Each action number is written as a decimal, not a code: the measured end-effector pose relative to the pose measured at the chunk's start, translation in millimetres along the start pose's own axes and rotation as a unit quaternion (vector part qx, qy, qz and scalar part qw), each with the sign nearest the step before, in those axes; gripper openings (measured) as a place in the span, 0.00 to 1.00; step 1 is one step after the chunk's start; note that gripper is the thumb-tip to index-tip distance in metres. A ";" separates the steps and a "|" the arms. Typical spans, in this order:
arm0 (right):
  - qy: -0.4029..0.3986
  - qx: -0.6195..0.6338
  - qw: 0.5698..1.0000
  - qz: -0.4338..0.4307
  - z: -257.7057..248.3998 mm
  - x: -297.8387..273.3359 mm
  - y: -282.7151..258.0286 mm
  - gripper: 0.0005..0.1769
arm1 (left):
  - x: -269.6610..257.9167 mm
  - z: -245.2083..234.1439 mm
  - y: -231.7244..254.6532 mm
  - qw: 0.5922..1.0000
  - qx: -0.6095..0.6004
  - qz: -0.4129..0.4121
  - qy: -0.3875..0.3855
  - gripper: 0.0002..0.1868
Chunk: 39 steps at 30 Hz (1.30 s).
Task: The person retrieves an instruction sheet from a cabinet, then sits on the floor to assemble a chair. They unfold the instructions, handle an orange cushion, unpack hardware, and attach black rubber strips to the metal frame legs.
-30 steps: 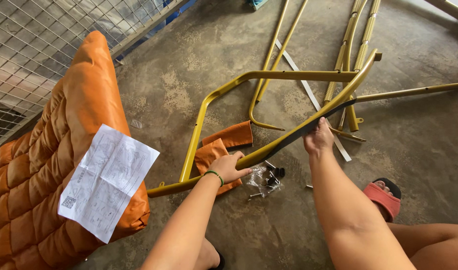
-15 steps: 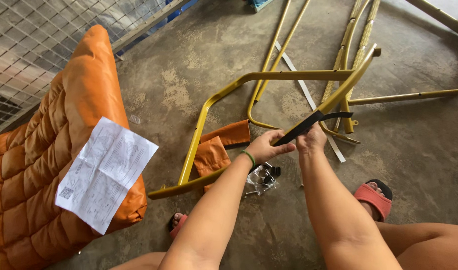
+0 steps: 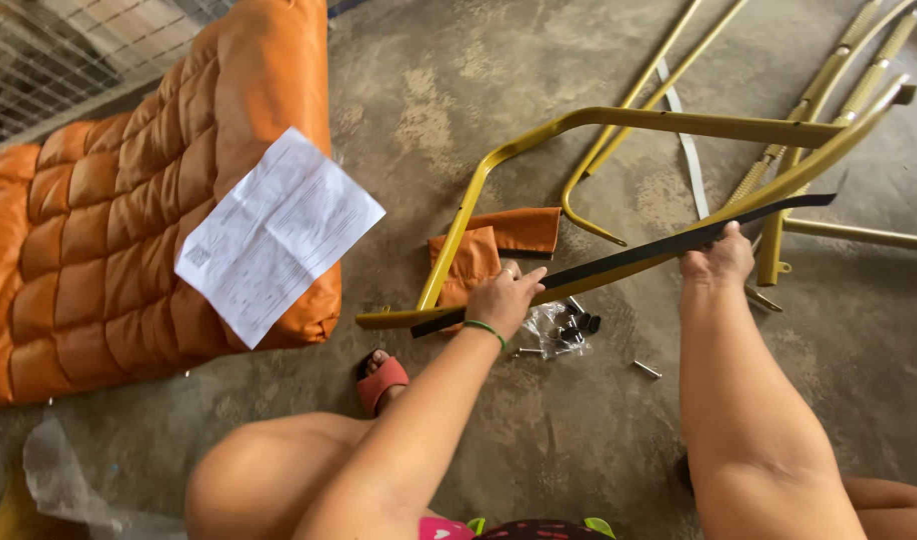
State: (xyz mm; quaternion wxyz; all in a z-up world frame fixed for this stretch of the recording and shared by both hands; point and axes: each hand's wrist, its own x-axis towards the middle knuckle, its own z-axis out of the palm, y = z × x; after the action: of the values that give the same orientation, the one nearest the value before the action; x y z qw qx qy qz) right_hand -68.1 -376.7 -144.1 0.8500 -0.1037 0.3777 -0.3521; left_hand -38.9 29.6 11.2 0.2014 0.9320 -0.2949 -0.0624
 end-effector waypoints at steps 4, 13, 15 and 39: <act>-0.006 0.006 1.000 0.020 16.6 -15.6 -0.2 0.16 | -21.5 12.1 -0.6 0.986 -0.013 0.015 0.167 0.17; 0.024 -0.041 0.996 0.071 39.4 -83.8 -8.6 0.18 | -14.9 1.3 -81.4 0.997 0.045 0.030 0.056 0.36; 0.004 -0.036 0.995 0.090 41.5 -90.8 -11.5 0.18 | -5.8 -3.8 -93.1 1.000 0.017 0.017 0.004 0.39; 0.063 -0.147 0.986 -0.038 50.0 6.7 -102.7 0.24 | 4.0 -57.8 -67.0 0.991 -0.052 0.013 -0.122 0.33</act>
State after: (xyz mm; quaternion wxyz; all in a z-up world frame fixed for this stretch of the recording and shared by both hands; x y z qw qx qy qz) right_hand -82.7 -460.8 -67.8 0.7861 -0.2195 0.4741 -0.3303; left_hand 13.2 96.8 36.3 0.2127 0.9018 -0.3257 -0.1885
